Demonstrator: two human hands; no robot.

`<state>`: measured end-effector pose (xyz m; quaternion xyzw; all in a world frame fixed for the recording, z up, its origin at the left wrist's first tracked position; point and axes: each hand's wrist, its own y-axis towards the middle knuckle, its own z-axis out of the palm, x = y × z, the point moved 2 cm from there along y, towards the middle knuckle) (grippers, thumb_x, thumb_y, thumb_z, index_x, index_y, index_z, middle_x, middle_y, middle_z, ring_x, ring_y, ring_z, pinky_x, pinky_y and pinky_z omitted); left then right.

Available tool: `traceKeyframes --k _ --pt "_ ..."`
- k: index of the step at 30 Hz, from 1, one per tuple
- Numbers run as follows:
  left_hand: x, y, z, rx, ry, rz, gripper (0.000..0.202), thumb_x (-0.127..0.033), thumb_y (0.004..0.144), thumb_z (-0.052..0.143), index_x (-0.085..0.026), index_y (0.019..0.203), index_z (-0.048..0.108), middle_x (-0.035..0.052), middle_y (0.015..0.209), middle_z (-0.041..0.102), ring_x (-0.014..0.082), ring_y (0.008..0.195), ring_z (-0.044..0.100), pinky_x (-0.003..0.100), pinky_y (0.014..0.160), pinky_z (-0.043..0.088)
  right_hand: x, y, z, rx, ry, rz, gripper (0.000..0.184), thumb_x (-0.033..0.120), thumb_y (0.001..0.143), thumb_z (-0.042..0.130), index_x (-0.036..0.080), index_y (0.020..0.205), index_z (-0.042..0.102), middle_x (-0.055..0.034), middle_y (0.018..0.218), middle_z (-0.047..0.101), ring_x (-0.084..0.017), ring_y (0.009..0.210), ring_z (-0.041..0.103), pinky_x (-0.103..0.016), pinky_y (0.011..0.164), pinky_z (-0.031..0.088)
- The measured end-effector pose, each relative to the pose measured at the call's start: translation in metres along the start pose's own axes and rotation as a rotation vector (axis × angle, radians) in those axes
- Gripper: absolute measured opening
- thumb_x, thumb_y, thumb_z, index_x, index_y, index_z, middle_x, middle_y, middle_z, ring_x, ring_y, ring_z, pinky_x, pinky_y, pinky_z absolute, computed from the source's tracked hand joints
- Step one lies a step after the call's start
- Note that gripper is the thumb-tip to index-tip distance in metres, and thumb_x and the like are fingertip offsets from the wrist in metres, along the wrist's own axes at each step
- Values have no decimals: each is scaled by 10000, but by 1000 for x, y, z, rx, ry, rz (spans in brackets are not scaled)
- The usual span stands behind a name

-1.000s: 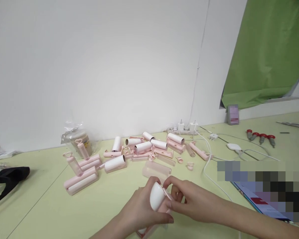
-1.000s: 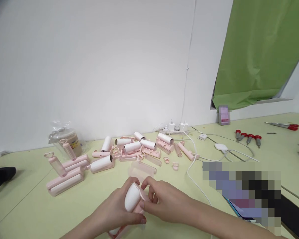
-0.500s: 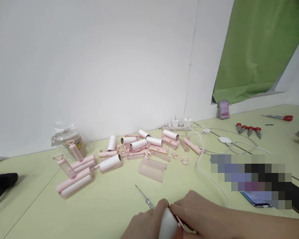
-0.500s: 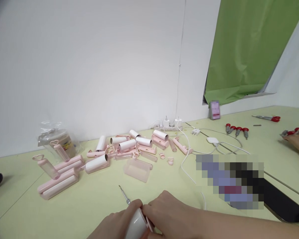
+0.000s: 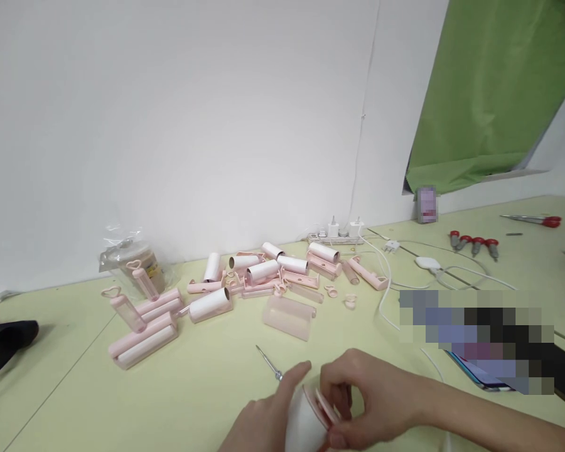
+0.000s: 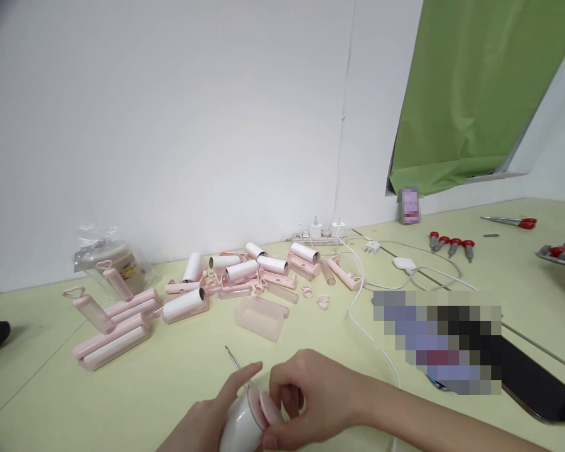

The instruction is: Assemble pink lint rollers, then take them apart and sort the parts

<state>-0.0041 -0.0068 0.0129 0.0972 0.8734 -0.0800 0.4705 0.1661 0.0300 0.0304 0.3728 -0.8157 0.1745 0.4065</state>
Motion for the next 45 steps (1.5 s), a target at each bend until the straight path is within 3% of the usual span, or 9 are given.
traceKeyframes --k 3,6,11,15,18,21,26,31,45 --pt "-16 7 -8 -13 -85 -13 382 -244 541 674 -263 908 571 -26 600 594 154 493 504 205 450 342 -4 8 -10 -125 189 2 296 456 669 611 176 748 556 10 637 551 -117 590 512 -209 542 401" --pt "-32 20 -15 -98 -211 47 249 -220 578 644 -220 815 569 -1 673 624 168 574 541 219 510 391 -3 16 -10 -204 366 -85 385 535 710 536 188 876 521 -26 786 566 -157 728 540 -270 675 427" --pt "-35 47 -11 -292 -570 30 339 -340 656 631 -191 927 492 36 785 615 212 744 571 270 649 436 -15 31 9 -316 613 -87 610 453 627 673 254 1133 397 -69 1091 500 -207 916 539 -337 782 435" --pt "-18 72 -21 -161 -504 184 506 -396 705 578 -169 1126 411 100 997 556 248 944 516 338 821 393 -33 37 7 -379 717 -38 489 394 748 576 248 1181 399 -75 1067 540 -223 942 547 -347 763 460" --pt "4 93 -43 9 -65 364 693 -307 619 663 -215 1231 353 88 1242 404 272 1179 300 388 992 219 -44 32 -16 -524 606 4 477 400 759 555 244 1183 404 -82 1127 516 -233 1004 514 -331 750 472" --pt "29 110 -57 98 189 285 794 -231 587 663 -245 1281 277 69 1342 284 278 1239 188 402 1015 176 -50 26 -40 -647 436 51 449 422 756 546 273 1154 404 -69 1129 521 -228 994 522 -312 698 485" --pt "50 110 -43 102 -16 170 763 -219 656 615 -260 1291 192 67 1192 425 230 1094 410 347 928 327 -45 33 -54 -584 78 40 347 404 749 564 263 1064 535 -34 1165 537 -221 1104 447 -332 911 361" --pt "58 100 -31 111 -249 138 939 -219 612 688 -246 1301 51 71 1124 483 209 1022 473 333 879 373 -42 52 -42 -408 -156 -39 322 392 811 485 252 1088 569 -38 1108 592 -218 1022 510 -332 861 391" --pt "63 105 -35 157 -265 148 755 -275 579 717 -227 1178 259 52 1076 511 212 1001 483 330 854 387 -43 55 -33 -379 -318 -117 307 301 856 435 218 1122 565 -43 1087 617 -193 985 523 -313 827 421"
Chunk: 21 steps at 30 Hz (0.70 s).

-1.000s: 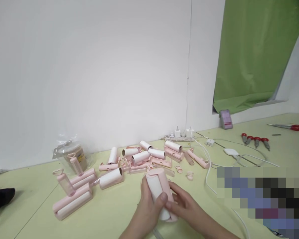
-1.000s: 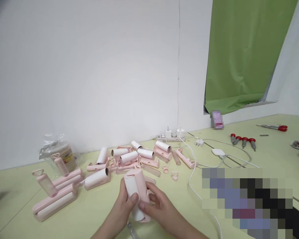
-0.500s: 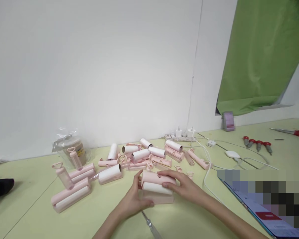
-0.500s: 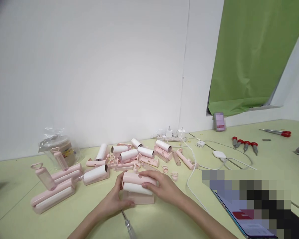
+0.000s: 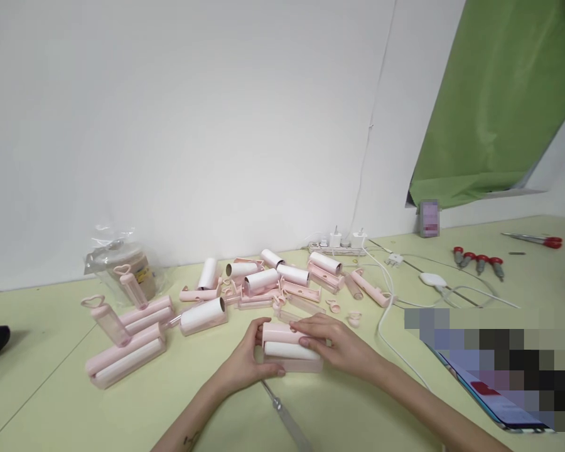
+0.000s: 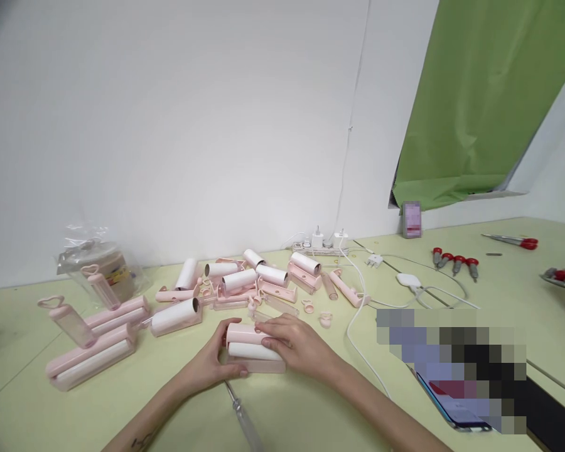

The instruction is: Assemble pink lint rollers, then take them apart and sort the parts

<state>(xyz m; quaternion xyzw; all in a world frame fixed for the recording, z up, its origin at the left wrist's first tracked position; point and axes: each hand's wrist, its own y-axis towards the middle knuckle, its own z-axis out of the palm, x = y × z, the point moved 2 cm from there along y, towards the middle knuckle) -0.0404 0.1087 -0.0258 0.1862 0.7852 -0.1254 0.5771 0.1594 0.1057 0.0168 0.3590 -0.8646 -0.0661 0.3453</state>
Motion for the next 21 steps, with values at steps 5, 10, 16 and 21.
traceKeyframes --k 5,10,16,21 --pt "1 0 0 26 -27 8 700 -256 596 705 -228 1151 279 45 1069 511 208 994 484 325 834 395 4 1 -1 8 -82 -27 311 274 869 410 203 1137 551 -45 1098 610 -192 964 528 -313 801 434" --pt "3 1 0 25 -19 45 663 -259 599 707 -224 1137 323 44 1074 506 215 1006 478 327 841 388 6 -2 -3 4 -166 -87 307 255 875 396 216 1143 540 -47 1074 615 -197 941 521 -316 770 437" --pt "5 3 -2 2 76 85 550 -285 599 708 -205 1062 423 31 1016 490 220 990 465 325 837 384 5 -2 3 -26 -259 -131 314 226 878 378 241 1157 521 -60 1059 600 -192 924 507 -314 748 426" --pt "4 2 -4 15 126 86 565 -271 593 705 -233 1080 422 26 1050 455 211 994 456 322 849 387 8 -6 16 13 -271 -110 322 223 882 361 253 1167 508 -69 1026 601 -190 911 512 -318 743 418"
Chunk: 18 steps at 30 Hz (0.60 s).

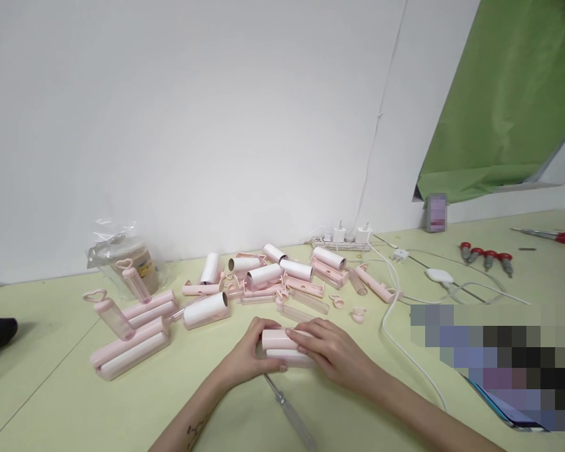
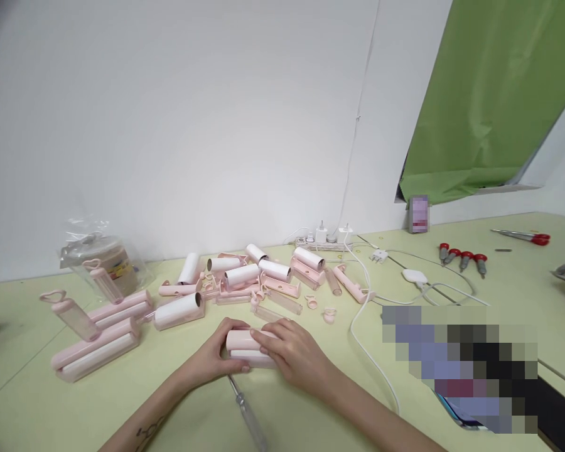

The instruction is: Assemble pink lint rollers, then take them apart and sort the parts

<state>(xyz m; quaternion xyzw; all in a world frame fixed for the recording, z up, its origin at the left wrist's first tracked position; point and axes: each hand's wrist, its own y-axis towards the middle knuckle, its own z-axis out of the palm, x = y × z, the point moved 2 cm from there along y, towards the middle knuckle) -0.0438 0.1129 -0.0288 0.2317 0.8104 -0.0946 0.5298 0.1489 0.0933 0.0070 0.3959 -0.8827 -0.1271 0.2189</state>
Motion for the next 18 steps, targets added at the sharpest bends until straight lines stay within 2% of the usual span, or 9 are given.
traceKeyframes --k 2,5,8,10,13,15,18 --pt "-1 -1 -1 -1 8 -2 578 -269 594 703 -245 1092 412 28 1068 443 209 1003 451 321 862 383 2 -1 -1 26 11 26 318 249 881 367 279 1165 507 -72 1067 575 -205 979 487 -344 787 401" --pt "-4 -1 -1 1 15 -5 559 -281 604 694 -249 1089 419 27 1059 435 209 999 450 321 863 382 -4 3 -10 -5 -2 120 295 310 880 362 303 1113 543 -73 1173 488 -231 1085 417 -389 849 360" --pt "-5 -1 -1 12 37 -3 529 -289 604 694 -245 1067 443 23 1038 427 207 989 450 311 859 376 -21 20 -15 30 -52 244 277 283 873 366 238 994 611 -83 1042 530 -218 998 467 -370 818 374" --pt "-5 -1 -1 13 43 0 531 -283 598 699 -244 1063 447 19 1031 422 200 984 449 297 855 373 -34 33 -13 95 -94 267 189 288 796 504 191 835 661 -96 927 557 -253 939 485 -403 800 366" --pt "-6 -1 -1 16 43 2 527 -277 596 702 -249 1059 452 12 1028 418 195 984 447 288 855 368 -49 47 -10 170 -83 266 107 251 582 708 166 625 660 -100 829 576 -298 898 499 -415 770 370" --pt "-6 -2 -1 17 39 4 524 -278 596 702 -254 1058 456 8 1023 417 194 975 451 290 855 368 -52 50 -14 190 -49 279 107 218 559 709 163 618 640 -85 812 585 -265 836 528 -362 710 400" --pt "-7 -2 -1 8 28 5 527 -288 595 702 -258 1060 457 7 1013 413 192 954 460 296 848 377 -50 47 -33 163 25 301 171 300 683 608 172 795 606 -59 866 589 -196 770 547 -281 624 420"
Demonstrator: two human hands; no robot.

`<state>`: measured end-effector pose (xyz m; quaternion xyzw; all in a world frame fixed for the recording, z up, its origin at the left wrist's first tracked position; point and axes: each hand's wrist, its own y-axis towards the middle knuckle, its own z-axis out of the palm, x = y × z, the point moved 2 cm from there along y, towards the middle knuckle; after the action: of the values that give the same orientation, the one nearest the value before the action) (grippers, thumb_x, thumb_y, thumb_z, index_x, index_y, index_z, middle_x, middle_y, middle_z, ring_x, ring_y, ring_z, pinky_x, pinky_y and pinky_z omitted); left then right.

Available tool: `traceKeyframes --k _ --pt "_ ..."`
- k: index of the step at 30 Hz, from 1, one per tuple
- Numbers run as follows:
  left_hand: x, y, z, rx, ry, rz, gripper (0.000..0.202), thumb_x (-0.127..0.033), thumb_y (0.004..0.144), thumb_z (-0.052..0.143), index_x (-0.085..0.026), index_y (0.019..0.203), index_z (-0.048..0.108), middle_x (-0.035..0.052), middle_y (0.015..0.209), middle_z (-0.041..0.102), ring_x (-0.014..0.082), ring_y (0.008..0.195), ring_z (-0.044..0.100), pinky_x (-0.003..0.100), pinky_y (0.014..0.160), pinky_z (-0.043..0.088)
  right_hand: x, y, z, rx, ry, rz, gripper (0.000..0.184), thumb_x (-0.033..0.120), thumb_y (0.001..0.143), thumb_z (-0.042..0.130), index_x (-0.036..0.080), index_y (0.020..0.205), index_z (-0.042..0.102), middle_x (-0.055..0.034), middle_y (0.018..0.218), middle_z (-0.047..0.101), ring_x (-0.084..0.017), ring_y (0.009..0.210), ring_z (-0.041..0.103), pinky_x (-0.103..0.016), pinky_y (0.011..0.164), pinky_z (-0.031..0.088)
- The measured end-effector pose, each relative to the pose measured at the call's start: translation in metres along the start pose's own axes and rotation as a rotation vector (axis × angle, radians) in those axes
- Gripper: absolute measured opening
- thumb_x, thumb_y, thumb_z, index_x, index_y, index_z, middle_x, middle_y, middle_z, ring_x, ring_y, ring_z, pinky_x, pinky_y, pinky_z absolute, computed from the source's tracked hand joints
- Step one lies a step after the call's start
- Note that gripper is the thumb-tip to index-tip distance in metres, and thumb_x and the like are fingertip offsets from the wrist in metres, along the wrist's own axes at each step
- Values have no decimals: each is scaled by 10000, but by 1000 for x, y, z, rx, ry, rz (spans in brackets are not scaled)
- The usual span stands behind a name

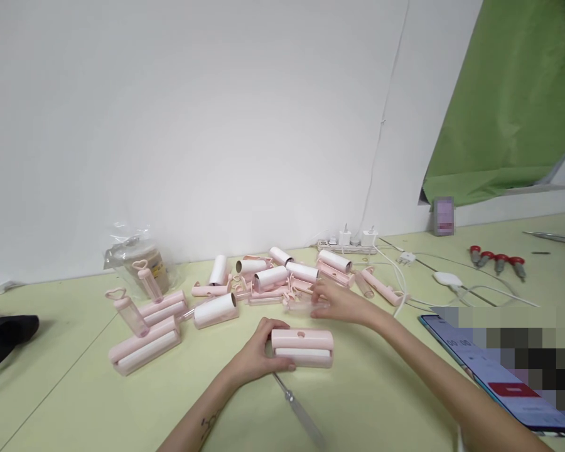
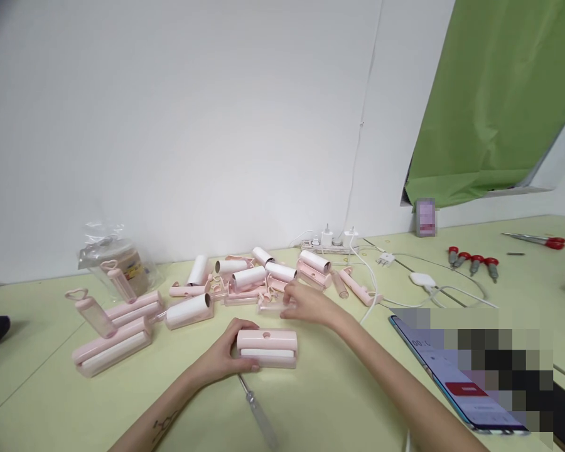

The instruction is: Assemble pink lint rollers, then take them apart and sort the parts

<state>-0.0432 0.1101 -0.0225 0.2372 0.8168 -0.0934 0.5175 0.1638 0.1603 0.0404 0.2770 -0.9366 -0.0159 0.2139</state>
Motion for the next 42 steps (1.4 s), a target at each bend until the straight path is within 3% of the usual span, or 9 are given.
traceKeyframes --k 2,6,11,15,20,24,30,37,42 --pt "0 0 0 2 -4 1 537 -296 595 702 -258 1069 454 10 1020 409 195 961 458 301 852 378 5 -7 -16 -17 51 4 257 388 752 526 192 914 562 -37 876 590 -172 762 549 -253 600 421" --pt "1 0 0 8 7 5 539 -308 598 701 -257 1074 453 17 1041 406 203 997 441 304 870 368 21 -16 -37 -54 193 8 324 464 749 506 221 961 538 -6 806 581 -160 719 542 -238 566 402" --pt "1 -1 2 -11 35 30 530 -315 624 682 -261 1092 439 18 1041 407 199 1004 435 305 880 358 35 -18 -34 -27 165 -66 166 300 742 500 212 880 528 27 674 522 -121 579 476 -208 487 345" --pt "0 -1 2 -18 56 35 524 -326 622 679 -256 1087 447 18 1033 409 207 996 433 312 875 359 39 -18 -29 -10 100 -144 188 169 686 473 208 866 508 16 736 519 -114 592 459 -201 486 320" --pt "1 0 2 -17 56 25 539 -330 613 687 -257 1088 443 17 1020 405 201 974 441 309 862 369 50 -16 -35 18 -23 -208 196 178 628 505 222 819 500 25 731 526 -124 611 443 -198 470 270" --pt "1 0 2 -6 47 30 529 -322 623 680 -269 1090 437 12 1015 400 195 964 447 306 849 378 64 -12 -44 98 -106 -195 148 179 619 506 225 759 516 36 653 510 -109 540 431 -197 442 225" --pt "0 0 2 -21 39 32 521 -326 617 679 -258 1079 448 15 1006 411 203 952 454 316 844 382 77 -12 -50 211 -198 -288 143 168 617 497 227 738 546 31 652 534 -112 531 454 -201 421 204" --pt "-1 -1 2 -15 24 14 525 -332 607 686 -253 1071 453 12 995 405 200 941 459 310 838 384 83 -1 -49 245 -227 -172 42 236 652 510 204 639 535 18 587 537 -99 467 434 -205 385 210" --pt "0 -2 2 -22 21 0 530 -322 602 690 -256 1069 448 8 998 409 194 936 460 294 824 387 88 5 -40 195 -326 -81 179 250 611 511 186 474 417 27 441 410 -69 359 295 -226 372 140"
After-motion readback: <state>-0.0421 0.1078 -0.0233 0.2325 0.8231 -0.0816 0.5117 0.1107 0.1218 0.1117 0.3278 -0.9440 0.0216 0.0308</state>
